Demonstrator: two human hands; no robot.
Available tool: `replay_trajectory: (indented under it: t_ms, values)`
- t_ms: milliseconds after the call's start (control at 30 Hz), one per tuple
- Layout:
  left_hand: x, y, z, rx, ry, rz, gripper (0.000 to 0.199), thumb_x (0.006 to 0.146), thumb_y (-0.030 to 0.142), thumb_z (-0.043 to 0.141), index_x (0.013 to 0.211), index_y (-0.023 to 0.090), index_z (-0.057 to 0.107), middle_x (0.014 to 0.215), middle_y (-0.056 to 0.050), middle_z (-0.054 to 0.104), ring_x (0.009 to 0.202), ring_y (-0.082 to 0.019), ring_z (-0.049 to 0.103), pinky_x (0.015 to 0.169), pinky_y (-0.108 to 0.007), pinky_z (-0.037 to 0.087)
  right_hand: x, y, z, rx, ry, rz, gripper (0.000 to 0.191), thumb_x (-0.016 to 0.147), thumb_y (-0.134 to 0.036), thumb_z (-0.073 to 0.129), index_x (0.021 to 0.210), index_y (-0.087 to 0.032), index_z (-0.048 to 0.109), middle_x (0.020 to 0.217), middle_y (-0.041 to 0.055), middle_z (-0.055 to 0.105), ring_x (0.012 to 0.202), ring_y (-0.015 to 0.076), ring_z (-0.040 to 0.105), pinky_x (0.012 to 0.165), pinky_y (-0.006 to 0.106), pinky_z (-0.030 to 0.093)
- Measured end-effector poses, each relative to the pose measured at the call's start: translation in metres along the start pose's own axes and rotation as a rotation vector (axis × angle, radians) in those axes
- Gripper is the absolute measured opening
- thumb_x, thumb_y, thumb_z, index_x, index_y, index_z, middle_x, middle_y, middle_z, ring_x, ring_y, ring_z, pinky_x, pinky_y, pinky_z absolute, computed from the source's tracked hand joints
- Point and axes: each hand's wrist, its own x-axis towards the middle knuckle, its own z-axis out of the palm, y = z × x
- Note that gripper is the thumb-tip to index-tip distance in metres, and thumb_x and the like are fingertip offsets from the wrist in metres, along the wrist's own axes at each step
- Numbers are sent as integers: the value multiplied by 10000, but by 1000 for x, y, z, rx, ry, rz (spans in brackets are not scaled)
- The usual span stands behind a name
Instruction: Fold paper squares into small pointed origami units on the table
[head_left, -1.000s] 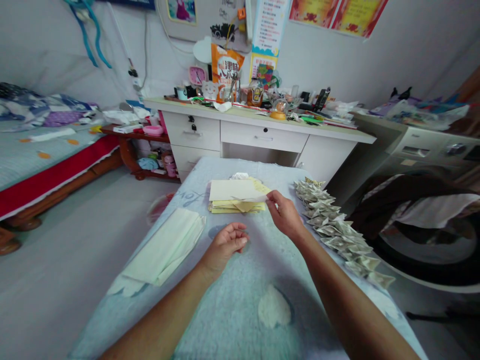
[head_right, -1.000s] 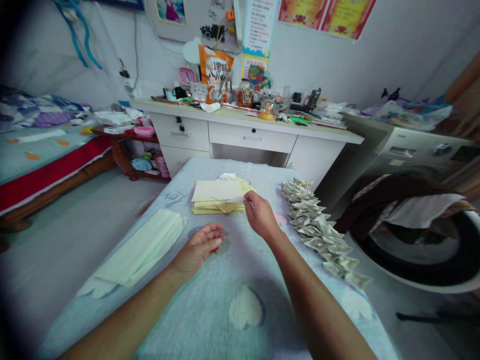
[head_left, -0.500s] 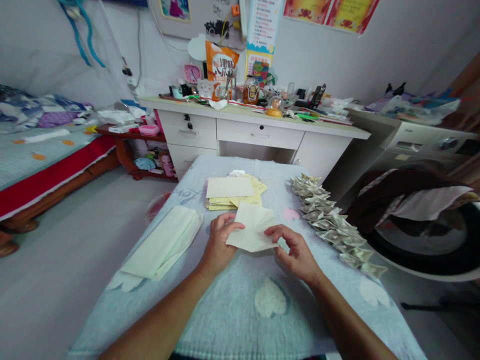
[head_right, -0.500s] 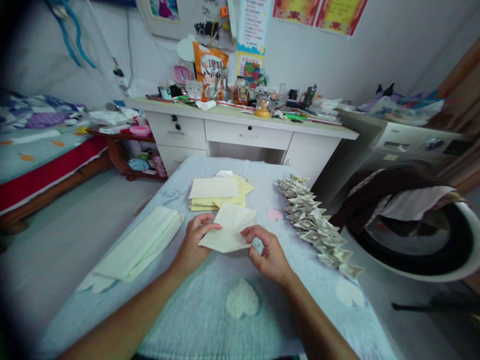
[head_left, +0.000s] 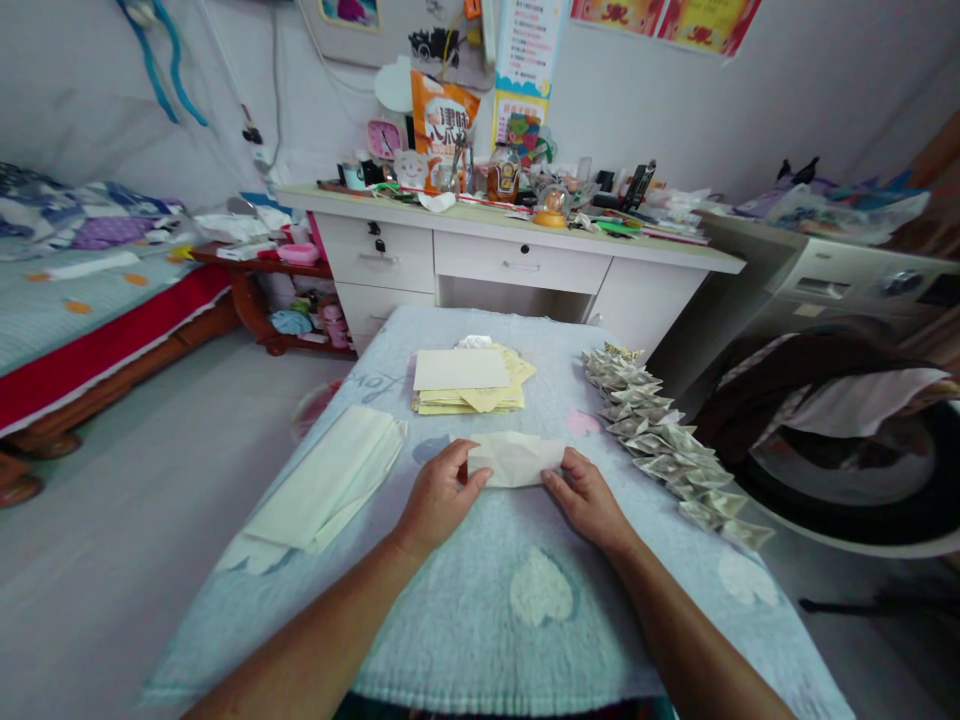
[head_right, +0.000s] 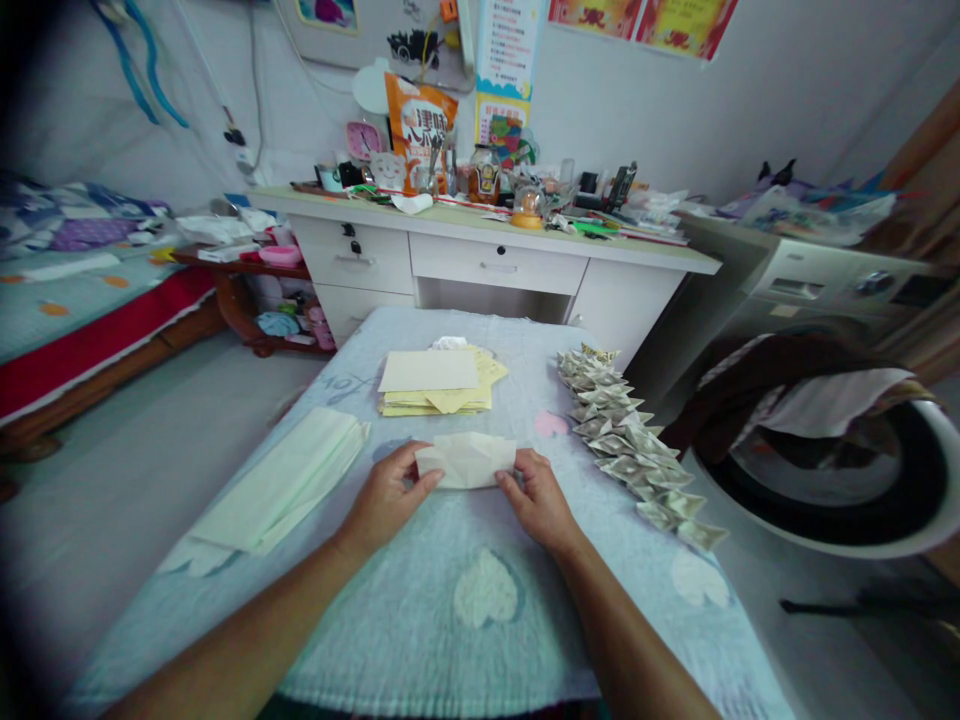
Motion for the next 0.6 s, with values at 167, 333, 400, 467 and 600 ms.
replay_trajectory:
  t_ms: [167, 333, 400, 467, 600]
  values:
    - [-2, -8, 3, 28, -1, -77, 341, 781, 254, 619, 1116, 218, 563, 742, -4, 626, 686, -172, 587, 641, -250, 442, -2, -2, 8, 36, 8, 79, 182, 883, -281, 492, 1006, -200, 598, 794, 22, 630, 781, 188, 583, 748, 299, 456]
    - [-1, -9, 8, 168, 22, -32, 609, 802, 210, 568, 1364, 232, 333, 906, -20, 639, 651, -129, 591, 640, -244, 468, -3, -5, 12, -75, 74, 177, 456, 809, -243, 546, 1242, -161, 427, 711, -33, 567, 684, 159, 557, 746, 291, 419]
    - [-1, -8, 9, 262, 55, 45, 697, 793, 194, 577, 1407, 240, 251, 1104, -67, 593, 752, -138, 604, 702, -275, 492, -4, -5, 14, -151, 90, 182, 555, 796, -239, 543, 1313, -150, 362, 722, -35, 558, 724, 169, 563, 826, 333, 398]
    - [-2, -5, 8, 404, 116, 168, 700, 775, 188, 608, 1395, 231, 287, 1267, -112, 486, 970, -192, 574, 842, -349, 486, -4, -4, 15, -219, 99, 183, 578, 792, -238, 532, 1332, -146, 348, 750, -23, 561, 769, 181, 560, 880, 372, 367]
    - [-7, 4, 6, 693, 147, 388, 374, 786, 185, 629, 1155, 222, 580, 1309, -110, 430, 1187, -279, 415, 1014, -463, 367, -5, -2, 19, -344, 105, 191, 550, 774, -227, 528, 1299, -123, 404, 787, 12, 558, 805, 204, 533, 869, 394, 348]
